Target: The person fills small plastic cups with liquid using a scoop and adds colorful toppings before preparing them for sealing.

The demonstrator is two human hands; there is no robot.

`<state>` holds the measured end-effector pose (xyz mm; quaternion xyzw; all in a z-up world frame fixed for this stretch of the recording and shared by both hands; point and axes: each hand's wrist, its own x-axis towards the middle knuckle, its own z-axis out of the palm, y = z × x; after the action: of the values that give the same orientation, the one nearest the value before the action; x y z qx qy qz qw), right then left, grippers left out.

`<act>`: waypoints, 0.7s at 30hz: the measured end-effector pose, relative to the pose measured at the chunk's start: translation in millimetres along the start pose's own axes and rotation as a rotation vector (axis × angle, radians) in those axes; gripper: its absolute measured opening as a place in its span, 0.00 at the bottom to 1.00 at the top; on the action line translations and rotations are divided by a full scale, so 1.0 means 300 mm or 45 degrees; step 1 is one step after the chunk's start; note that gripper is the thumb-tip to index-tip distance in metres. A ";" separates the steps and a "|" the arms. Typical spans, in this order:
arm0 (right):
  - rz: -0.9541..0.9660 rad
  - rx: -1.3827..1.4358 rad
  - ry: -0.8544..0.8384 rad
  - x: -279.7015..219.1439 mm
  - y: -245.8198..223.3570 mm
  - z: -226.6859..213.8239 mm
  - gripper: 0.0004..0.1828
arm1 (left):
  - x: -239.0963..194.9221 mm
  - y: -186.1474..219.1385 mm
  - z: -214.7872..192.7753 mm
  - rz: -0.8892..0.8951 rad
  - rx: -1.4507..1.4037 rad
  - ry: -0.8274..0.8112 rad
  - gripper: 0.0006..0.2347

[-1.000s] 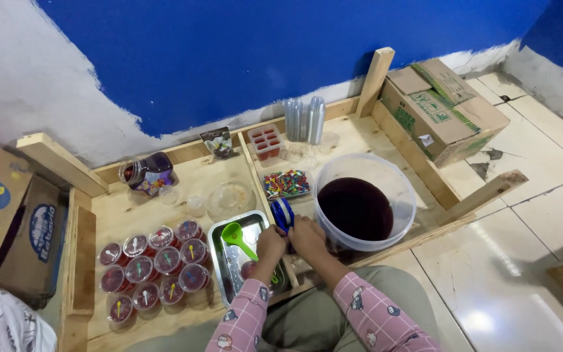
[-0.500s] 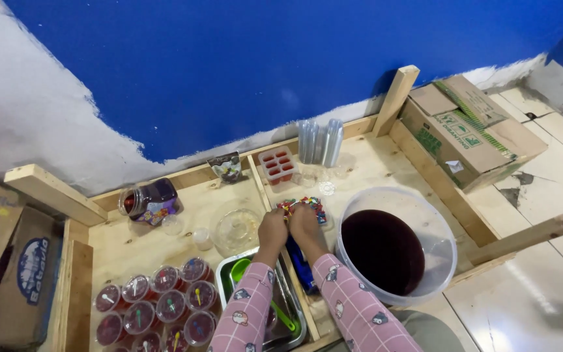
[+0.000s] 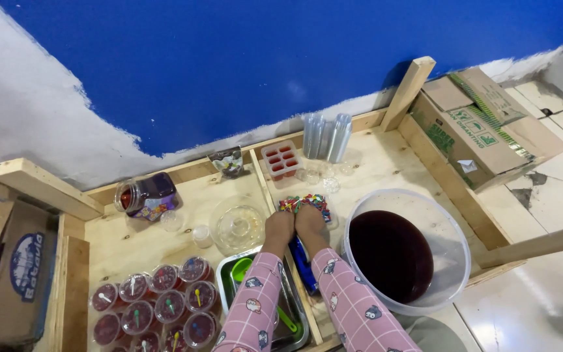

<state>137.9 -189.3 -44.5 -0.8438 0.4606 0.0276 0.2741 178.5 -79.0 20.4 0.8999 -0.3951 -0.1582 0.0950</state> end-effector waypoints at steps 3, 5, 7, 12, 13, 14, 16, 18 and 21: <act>0.093 -0.043 0.089 -0.170 -0.134 -0.167 0.18 | -0.097 0.046 -0.140 0.016 -0.154 -0.017 0.14; 0.032 -0.064 0.088 -0.180 -0.125 -0.188 0.17 | -0.133 0.056 -0.173 -0.007 -0.256 -0.023 0.14; -0.035 -0.084 0.090 -0.168 -0.123 -0.191 0.17 | -0.146 0.051 -0.185 -0.029 -0.358 -0.022 0.14; -0.004 -0.031 0.284 -0.161 -0.121 -0.211 0.17 | -0.183 0.065 -0.216 -0.094 -0.609 0.015 0.17; -0.006 -0.030 0.287 -0.133 -0.102 -0.199 0.17 | -0.170 0.055 -0.191 -0.092 -0.609 0.019 0.17; -0.013 -0.029 0.267 -0.104 -0.082 -0.189 0.15 | -0.157 0.045 -0.167 -0.092 -0.637 0.063 0.18; -0.029 -0.029 0.252 -0.105 -0.073 -0.216 0.14 | -0.149 0.041 -0.137 -0.091 -0.665 0.118 0.18; -0.005 0.055 0.263 -0.168 -0.094 -0.293 0.15 | -0.164 0.050 -0.132 -0.104 -0.731 0.163 0.19; 0.000 0.075 0.314 -0.185 -0.107 -0.359 0.14 | -0.168 0.039 -0.100 -0.100 -0.816 0.227 0.18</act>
<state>109.3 -185.9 77.4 -0.8323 0.4915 -0.0900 0.2401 149.3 -48.0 62.3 0.8491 -0.2805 -0.1985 0.4012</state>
